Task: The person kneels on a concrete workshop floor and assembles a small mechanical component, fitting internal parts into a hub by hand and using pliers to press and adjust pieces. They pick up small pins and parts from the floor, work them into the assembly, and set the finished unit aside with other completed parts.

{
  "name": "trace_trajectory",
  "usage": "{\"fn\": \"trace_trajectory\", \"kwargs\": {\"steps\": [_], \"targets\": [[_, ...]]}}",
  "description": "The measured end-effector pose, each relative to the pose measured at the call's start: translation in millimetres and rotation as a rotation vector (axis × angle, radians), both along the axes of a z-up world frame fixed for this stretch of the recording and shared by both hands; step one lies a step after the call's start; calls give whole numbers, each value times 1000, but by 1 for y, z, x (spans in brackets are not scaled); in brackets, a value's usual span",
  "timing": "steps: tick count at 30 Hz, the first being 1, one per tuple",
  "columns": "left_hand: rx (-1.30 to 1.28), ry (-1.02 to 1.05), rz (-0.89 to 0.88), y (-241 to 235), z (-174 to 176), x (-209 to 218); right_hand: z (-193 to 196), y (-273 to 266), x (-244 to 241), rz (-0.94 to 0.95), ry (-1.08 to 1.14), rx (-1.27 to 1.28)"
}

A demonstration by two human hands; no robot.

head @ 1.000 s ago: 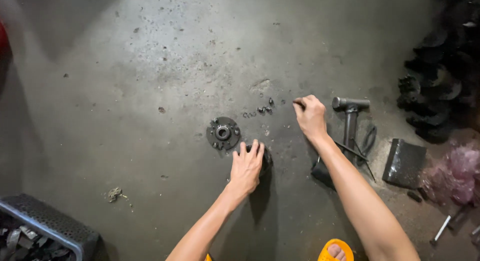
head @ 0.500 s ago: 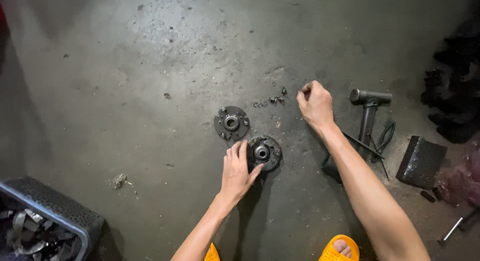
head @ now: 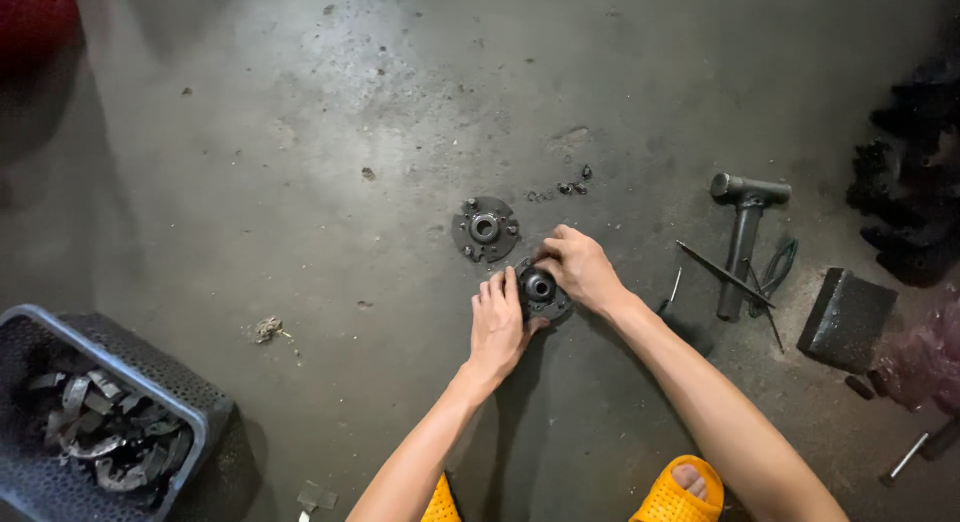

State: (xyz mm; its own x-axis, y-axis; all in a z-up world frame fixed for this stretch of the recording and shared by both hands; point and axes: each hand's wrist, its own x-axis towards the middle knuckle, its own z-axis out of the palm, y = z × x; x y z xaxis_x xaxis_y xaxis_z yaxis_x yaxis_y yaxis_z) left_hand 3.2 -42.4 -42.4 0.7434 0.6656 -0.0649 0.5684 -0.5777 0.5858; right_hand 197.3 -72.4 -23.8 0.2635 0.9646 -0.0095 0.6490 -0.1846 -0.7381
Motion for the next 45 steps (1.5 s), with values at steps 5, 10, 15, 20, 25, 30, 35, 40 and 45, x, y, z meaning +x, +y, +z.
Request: {"fn": "trace_trajectory", "kwargs": {"steps": [5, 10, 15, 20, 25, 30, 35, 40, 45], "targets": [[31, 13, -11, -1, -2, 0, 0, 11, -5, 52, -68, -54], [20, 28, 3, -1, -2, 1, -18, 7, -6, 61, -124, -100], [10, 20, -6, 1, 2, 1, -16, -2, -8, 203, -383, 60], [8, 28, -31, 3, 11, 3, -14, 4, 23, 6, -264, 155], [-4, 57, -52, 5, 15, 4, -24, 37, 96, -270, -321, 114], [-18, 46, -39, 6, 17, 5, -36, 80, 110, -200, -417, -8], [-1, 60, -29, 4, 13, 6, -42, 94, 105, -210, -409, -126], [-6, 80, -32, 4, 11, 5, -18, 78, 93, -261, -289, -67], [24, 81, -21, 2, 7, 4, 7, 10, 68, -212, 126, -151]]}}
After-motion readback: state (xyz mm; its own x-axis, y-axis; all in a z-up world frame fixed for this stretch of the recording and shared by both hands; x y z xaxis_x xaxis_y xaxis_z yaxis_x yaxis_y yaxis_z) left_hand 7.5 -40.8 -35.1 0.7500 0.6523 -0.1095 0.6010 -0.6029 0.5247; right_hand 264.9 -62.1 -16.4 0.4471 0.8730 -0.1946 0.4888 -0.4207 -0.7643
